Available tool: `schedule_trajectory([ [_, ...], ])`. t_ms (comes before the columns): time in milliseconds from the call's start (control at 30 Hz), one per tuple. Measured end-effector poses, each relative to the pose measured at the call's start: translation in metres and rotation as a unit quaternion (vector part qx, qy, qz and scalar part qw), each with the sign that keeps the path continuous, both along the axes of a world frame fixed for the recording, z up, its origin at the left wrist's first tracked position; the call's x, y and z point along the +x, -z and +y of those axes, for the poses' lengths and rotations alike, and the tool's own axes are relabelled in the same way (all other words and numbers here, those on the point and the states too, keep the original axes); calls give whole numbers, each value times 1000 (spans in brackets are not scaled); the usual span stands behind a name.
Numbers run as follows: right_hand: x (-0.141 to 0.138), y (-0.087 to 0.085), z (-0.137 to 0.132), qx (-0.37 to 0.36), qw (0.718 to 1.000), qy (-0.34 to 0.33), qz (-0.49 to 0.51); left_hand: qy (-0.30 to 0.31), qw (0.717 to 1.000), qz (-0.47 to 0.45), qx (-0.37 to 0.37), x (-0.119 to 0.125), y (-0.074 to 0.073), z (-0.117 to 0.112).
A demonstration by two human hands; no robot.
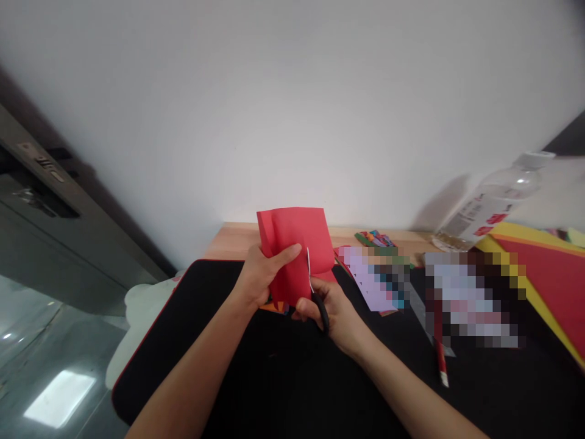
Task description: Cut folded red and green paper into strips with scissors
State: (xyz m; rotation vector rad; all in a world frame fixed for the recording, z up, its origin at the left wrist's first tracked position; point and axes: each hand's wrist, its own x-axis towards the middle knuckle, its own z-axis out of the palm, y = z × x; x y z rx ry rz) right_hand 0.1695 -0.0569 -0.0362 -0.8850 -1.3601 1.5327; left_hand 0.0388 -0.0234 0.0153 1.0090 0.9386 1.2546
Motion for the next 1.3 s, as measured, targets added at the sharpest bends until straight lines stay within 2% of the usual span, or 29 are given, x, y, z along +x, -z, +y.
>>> schedule_trajectory([
  [767, 0, -3, -1, -10, 1000, 16, -2, 3, 1000, 5, 4, -1, 1, 1],
  [1300, 3, -3, 2, 23, 1000, -8, -12, 19, 1000, 24, -2, -1, 3, 1],
])
